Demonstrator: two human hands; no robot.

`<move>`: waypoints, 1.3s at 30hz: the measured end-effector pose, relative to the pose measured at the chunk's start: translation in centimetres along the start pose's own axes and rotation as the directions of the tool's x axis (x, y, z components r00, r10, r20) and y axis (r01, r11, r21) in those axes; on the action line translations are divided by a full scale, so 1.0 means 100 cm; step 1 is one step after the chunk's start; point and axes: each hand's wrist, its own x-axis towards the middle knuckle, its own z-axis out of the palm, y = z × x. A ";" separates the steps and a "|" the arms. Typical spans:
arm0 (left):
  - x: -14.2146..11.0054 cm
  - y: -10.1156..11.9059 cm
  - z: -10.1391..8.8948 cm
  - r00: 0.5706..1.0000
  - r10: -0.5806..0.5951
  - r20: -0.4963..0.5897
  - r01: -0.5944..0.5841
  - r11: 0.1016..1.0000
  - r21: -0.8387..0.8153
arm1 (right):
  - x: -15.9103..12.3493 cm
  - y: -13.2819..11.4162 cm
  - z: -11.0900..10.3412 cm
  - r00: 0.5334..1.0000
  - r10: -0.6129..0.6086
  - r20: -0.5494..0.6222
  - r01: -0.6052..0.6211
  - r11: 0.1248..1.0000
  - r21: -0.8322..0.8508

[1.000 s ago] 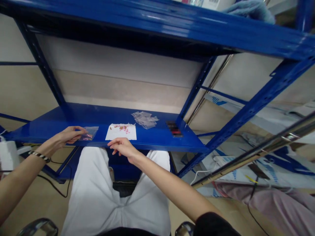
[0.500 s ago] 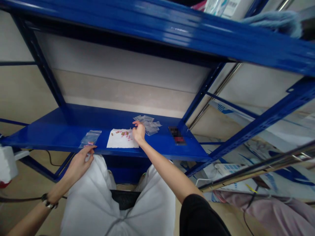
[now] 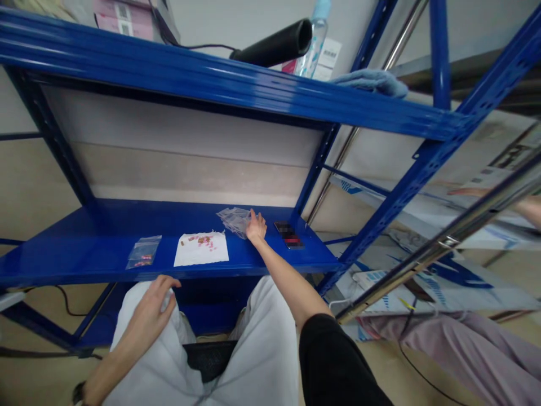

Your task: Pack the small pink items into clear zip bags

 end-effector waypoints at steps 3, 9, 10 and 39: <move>-0.014 0.036 0.027 0.991 0.100 0.093 -0.094 0.993 -0.064 | 0.016 0.011 0.000 0.993 0.050 0.103 -0.048 0.999 -0.015; -0.033 0.057 0.050 0.946 0.220 0.238 -0.204 0.975 -0.091 | 0.022 0.025 0.003 0.995 0.043 0.088 -0.042 0.999 -0.015; -0.035 0.056 0.049 0.945 0.217 0.245 -0.199 0.975 -0.096 | 0.023 0.027 0.001 0.996 0.040 0.080 -0.040 0.999 -0.012; -0.028 0.055 0.031 0.918 0.228 0.324 -0.200 0.973 -0.120 | 0.012 0.043 -0.039 0.963 -0.249 -0.106 0.258 0.963 0.076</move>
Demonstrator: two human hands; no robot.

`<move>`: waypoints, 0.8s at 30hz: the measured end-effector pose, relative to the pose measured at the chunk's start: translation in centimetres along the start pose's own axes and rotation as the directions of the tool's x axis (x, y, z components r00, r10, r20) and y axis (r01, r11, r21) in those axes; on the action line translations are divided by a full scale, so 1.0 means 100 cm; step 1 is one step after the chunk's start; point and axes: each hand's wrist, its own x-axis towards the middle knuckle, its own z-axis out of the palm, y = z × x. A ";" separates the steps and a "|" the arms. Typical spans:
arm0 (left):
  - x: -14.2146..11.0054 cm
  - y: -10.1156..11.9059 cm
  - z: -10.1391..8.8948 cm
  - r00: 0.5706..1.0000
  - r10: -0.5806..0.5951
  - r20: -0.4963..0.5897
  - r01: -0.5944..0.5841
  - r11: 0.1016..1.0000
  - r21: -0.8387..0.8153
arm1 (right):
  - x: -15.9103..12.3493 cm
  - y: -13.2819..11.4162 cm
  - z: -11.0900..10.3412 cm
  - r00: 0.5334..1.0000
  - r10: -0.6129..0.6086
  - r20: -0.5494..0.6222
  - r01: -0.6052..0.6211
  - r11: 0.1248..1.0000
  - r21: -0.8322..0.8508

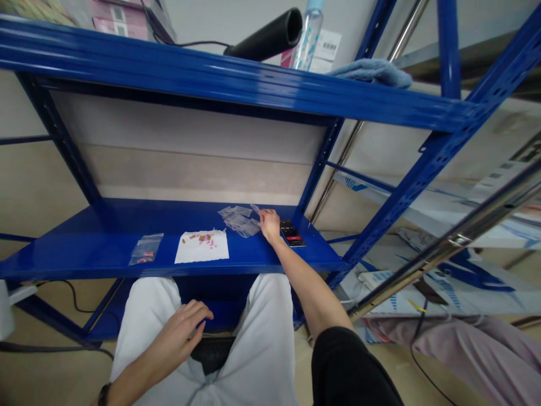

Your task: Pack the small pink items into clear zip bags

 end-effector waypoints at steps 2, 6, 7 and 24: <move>0.004 0.001 -0.004 0.999 -0.028 -0.038 0.026 0.998 -0.057 | -0.011 -0.013 -0.014 0.991 -0.075 -0.107 0.082 0.995 0.061; 0.004 -0.001 -0.013 0.970 -0.123 -0.211 0.066 0.963 -0.261 | -0.069 -0.051 -0.029 0.962 -0.127 -0.241 0.206 0.917 0.340; 0.000 -0.001 -0.016 0.953 -0.158 -0.257 0.072 0.946 -0.317 | -0.092 -0.062 -0.029 0.966 -0.112 -0.232 0.208 0.870 0.447; -0.015 -0.007 0.024 0.940 -0.324 0.105 0.292 0.606 -0.741 | -0.287 -0.109 0.021 0.913 -0.320 0.251 0.002 0.621 0.784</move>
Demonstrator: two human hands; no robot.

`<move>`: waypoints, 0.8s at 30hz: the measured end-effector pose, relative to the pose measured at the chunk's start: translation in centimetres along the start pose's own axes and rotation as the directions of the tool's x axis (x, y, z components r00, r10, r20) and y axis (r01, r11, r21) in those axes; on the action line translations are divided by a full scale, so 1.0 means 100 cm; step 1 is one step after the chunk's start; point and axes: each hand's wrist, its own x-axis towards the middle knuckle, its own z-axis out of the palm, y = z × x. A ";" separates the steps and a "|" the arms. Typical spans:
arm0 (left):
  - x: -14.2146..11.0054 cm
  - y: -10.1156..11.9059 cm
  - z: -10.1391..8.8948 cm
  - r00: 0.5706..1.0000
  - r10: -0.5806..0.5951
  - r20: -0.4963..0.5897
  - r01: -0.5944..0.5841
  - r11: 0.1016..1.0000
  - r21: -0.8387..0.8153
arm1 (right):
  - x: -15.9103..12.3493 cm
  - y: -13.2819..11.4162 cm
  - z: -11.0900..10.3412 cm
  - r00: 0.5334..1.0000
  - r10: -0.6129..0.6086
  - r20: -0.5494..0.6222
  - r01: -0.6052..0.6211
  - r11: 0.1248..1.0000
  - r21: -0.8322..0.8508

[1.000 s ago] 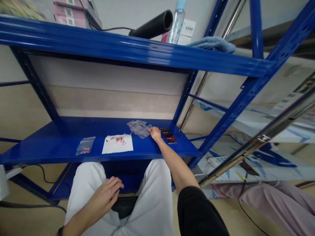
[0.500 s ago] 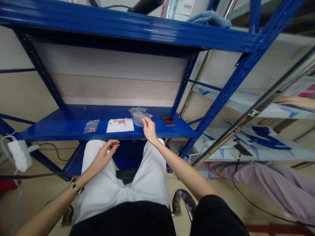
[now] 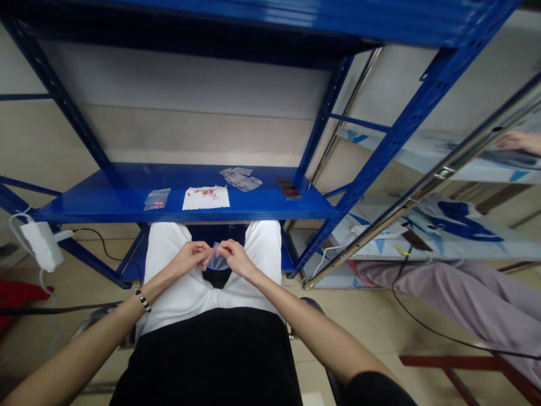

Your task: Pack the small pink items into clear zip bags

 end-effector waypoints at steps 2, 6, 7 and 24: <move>-0.002 -0.001 -0.004 0.996 0.028 -0.079 -0.026 0.999 0.030 | -0.005 -0.002 0.007 0.988 -0.015 -0.154 0.004 0.998 -0.071; -0.018 0.007 -0.004 0.975 0.106 -0.194 -0.084 0.989 0.122 | -0.023 -0.022 0.019 0.934 -0.036 -0.355 -0.007 0.993 -0.120; -0.023 0.010 -0.002 0.972 0.142 -0.186 -0.112 0.980 0.162 | -0.027 -0.027 0.022 0.937 -0.020 -0.348 -0.014 0.995 -0.096; -0.040 0.022 0.008 0.878 0.470 -0.087 -0.159 0.459 0.874 | -0.024 -0.019 0.036 0.942 0.292 -0.168 -0.249 0.939 0.239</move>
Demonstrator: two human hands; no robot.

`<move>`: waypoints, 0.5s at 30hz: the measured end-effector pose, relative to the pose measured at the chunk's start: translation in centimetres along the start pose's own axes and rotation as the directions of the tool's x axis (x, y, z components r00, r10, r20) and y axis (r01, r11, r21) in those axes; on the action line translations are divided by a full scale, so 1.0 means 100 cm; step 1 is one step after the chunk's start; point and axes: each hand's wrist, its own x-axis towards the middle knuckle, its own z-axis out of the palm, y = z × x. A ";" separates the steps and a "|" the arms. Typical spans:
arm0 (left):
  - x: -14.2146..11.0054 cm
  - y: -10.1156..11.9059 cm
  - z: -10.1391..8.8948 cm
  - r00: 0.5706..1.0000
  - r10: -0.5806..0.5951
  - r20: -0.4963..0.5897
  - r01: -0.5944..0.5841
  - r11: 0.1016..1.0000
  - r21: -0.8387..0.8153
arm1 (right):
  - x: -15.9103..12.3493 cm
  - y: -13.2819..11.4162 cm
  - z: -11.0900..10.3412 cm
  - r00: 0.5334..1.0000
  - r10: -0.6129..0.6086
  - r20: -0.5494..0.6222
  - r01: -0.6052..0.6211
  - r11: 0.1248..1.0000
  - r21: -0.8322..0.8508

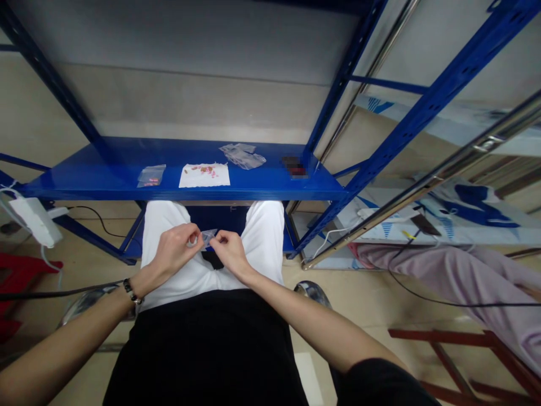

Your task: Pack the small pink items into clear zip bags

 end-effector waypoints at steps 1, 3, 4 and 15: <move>0.000 0.001 -0.002 0.999 0.032 0.005 -0.031 0.998 -0.055 | -0.001 -0.002 -0.001 1.000 -0.002 0.004 0.002 1.000 0.028; -0.001 0.002 -0.006 0.993 0.114 0.038 -0.104 0.974 -0.200 | -0.002 -0.007 -0.005 0.999 -0.022 0.036 0.019 0.996 0.085; -0.001 0.003 -0.007 0.986 0.157 0.062 -0.135 0.954 -0.266 | -0.003 -0.010 -0.007 0.997 -0.042 0.060 0.036 0.994 0.103; 0.000 -0.009 0.013 0.982 0.123 0.141 -0.077 0.953 -0.291 | -0.012 -0.037 -0.018 0.944 -0.327 0.049 0.330 0.924 -0.191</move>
